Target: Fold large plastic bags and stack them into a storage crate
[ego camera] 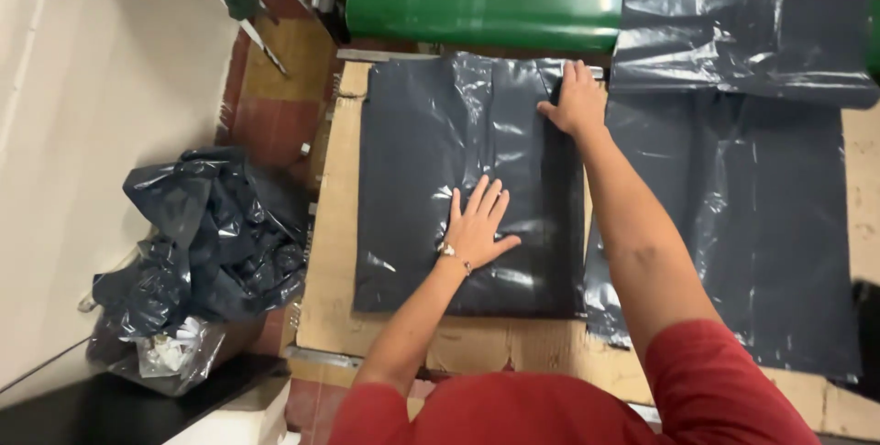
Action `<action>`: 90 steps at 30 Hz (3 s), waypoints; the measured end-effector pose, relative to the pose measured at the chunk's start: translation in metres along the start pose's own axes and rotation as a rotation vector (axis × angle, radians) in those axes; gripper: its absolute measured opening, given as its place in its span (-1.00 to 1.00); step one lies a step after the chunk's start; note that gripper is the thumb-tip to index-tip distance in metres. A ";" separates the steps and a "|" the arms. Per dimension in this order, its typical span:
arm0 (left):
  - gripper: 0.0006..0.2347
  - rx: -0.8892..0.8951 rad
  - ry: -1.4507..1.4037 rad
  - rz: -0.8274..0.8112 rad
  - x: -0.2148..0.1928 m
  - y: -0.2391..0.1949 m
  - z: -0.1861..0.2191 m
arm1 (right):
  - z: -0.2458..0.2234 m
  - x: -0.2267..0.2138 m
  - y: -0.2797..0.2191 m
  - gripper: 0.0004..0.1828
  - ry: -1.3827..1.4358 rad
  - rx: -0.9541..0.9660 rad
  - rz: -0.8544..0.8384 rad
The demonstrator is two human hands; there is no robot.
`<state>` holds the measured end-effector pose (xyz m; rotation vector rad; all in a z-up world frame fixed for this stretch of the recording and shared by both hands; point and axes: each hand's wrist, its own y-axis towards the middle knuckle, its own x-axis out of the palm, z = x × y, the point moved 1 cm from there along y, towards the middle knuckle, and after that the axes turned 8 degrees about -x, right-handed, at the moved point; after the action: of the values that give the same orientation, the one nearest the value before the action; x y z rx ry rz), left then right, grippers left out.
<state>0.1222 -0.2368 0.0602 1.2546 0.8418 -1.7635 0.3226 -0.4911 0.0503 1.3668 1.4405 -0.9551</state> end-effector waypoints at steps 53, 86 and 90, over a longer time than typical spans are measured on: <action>-0.33 0.332 0.230 0.355 0.041 -0.211 -0.167 | -0.191 0.028 -0.302 0.05 -0.021 -0.450 0.059; -0.57 0.102 0.123 0.343 0.015 -0.009 0.111 | 0.224 -0.088 -0.441 -0.85 0.265 0.387 0.438; -0.45 0.600 0.207 0.025 0.046 0.029 0.261 | 0.310 -0.104 -0.397 -0.38 -0.137 0.448 0.253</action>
<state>0.0278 -0.4846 0.0890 1.8477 0.4035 -1.9624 -0.0437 -0.8519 0.0390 1.7208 0.9542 -1.2210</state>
